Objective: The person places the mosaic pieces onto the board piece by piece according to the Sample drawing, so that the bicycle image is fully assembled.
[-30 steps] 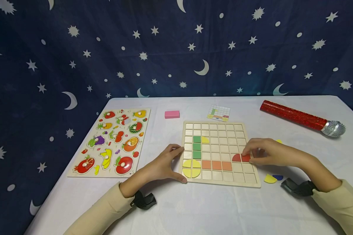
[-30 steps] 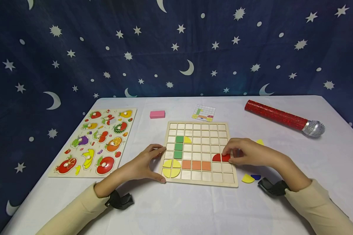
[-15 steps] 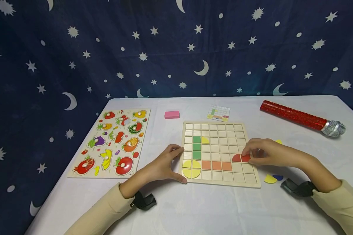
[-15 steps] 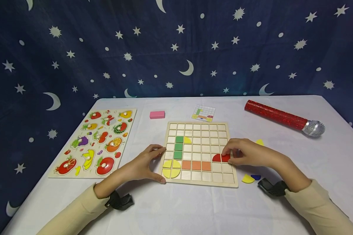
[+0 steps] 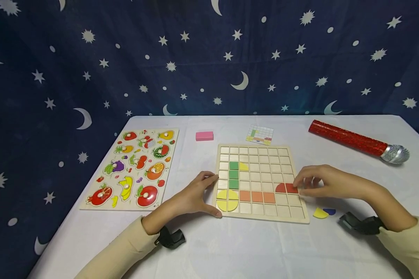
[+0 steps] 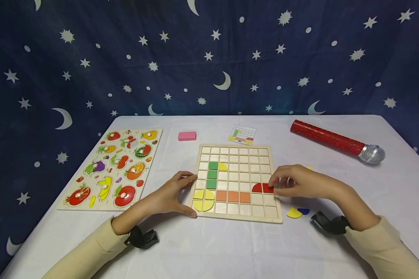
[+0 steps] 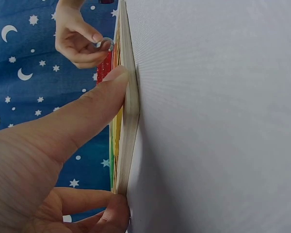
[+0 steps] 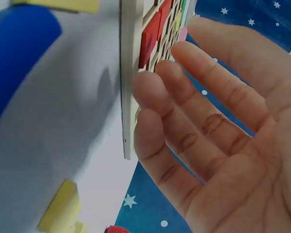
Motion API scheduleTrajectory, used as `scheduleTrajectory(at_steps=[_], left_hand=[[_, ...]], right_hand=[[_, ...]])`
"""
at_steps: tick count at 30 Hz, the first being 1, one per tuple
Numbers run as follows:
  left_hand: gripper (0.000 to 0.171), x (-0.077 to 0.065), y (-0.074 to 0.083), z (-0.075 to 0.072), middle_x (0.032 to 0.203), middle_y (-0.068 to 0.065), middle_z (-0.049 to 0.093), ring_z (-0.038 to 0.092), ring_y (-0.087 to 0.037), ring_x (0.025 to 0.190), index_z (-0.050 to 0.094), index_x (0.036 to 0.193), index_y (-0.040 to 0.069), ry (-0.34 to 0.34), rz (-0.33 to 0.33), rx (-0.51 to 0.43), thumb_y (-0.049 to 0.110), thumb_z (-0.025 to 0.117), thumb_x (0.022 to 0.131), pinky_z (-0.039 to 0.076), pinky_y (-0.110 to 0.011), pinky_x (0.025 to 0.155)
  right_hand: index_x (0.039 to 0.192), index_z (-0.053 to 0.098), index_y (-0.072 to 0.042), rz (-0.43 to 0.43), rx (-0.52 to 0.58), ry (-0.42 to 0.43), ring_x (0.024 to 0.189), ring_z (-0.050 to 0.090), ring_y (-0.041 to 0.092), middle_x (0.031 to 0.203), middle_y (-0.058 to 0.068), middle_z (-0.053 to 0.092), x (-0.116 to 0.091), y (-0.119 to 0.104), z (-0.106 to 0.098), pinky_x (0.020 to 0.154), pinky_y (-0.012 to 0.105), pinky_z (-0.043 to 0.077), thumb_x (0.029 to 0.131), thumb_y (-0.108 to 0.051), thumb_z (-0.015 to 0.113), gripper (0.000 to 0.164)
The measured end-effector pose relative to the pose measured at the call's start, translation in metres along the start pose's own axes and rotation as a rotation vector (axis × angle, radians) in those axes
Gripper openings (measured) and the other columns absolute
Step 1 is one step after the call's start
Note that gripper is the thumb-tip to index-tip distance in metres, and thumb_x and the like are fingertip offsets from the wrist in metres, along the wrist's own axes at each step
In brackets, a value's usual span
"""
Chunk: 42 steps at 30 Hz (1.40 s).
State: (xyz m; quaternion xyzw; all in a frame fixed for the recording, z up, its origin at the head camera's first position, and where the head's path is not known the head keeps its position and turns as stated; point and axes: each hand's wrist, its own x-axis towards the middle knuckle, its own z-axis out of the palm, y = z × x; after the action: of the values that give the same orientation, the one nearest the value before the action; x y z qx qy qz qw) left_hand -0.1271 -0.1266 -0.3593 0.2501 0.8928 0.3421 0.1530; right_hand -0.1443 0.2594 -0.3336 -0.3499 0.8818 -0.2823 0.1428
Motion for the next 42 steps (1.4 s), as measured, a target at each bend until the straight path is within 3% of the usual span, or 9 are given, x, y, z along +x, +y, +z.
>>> scheduleTrajectory(at_steps=[9,18,22,33,42], left_hand=[[0.105,0.0,0.001,0.0,0.144,-0.018,0.036,0.044,-0.027,0.127,0.038,0.145,-0.008,-0.003,-0.006,-0.008,0.025,0.094,0.062,0.036,-0.043,0.109],[0.105,0.0,0.001,-0.001,0.144,-0.018,0.035,0.044,-0.027,0.127,0.038,0.145,-0.008,-0.002,0.001,-0.002,0.026,0.094,0.063,0.035,-0.043,0.109],[0.105,0.0,0.0,0.0,0.144,-0.018,0.035,0.043,-0.027,0.127,0.038,0.145,-0.008,-0.002,0.001,-0.005,0.026,0.094,0.062,0.035,-0.043,0.109],[0.105,0.0,0.0,0.001,0.143,-0.017,0.035,0.044,-0.026,0.127,0.038,0.145,-0.008,-0.001,0.0,-0.015,0.025,0.094,0.062,0.036,-0.042,0.109],[0.106,0.001,-0.001,0.0,0.144,-0.018,0.035,0.044,-0.027,0.126,0.037,0.145,-0.008,-0.004,0.004,0.001,0.026,0.094,0.062,0.036,-0.043,0.108]], right_hand=[[0.099,0.071,-0.016,0.087,0.071,-0.054,0.066,0.052,0.005,0.077,-0.014,0.059,-0.014,0.008,0.0,0.057,0.022,0.047,0.079,-0.024,0.081,0.024],[0.102,0.068,-0.018,-0.072,0.227,-0.176,0.067,0.055,0.011,0.079,-0.005,0.06,-0.029,0.021,0.003,0.054,0.023,0.044,0.078,-0.015,0.081,0.028],[0.104,0.067,-0.018,-0.099,0.234,-0.207,0.07,0.055,0.013,0.082,-0.002,0.06,-0.029,0.023,0.003,0.054,0.022,0.045,0.077,-0.012,0.081,0.031],[0.101,0.068,-0.019,-0.087,0.207,-0.167,0.066,0.055,0.008,0.08,-0.005,0.06,-0.027,0.024,0.007,0.054,0.022,0.046,0.078,-0.012,0.081,0.027],[0.104,0.063,-0.017,0.064,0.146,-0.125,0.066,0.05,0.007,0.08,-0.01,0.052,-0.022,0.02,0.008,0.054,0.023,0.042,0.082,-0.023,0.079,0.028]])
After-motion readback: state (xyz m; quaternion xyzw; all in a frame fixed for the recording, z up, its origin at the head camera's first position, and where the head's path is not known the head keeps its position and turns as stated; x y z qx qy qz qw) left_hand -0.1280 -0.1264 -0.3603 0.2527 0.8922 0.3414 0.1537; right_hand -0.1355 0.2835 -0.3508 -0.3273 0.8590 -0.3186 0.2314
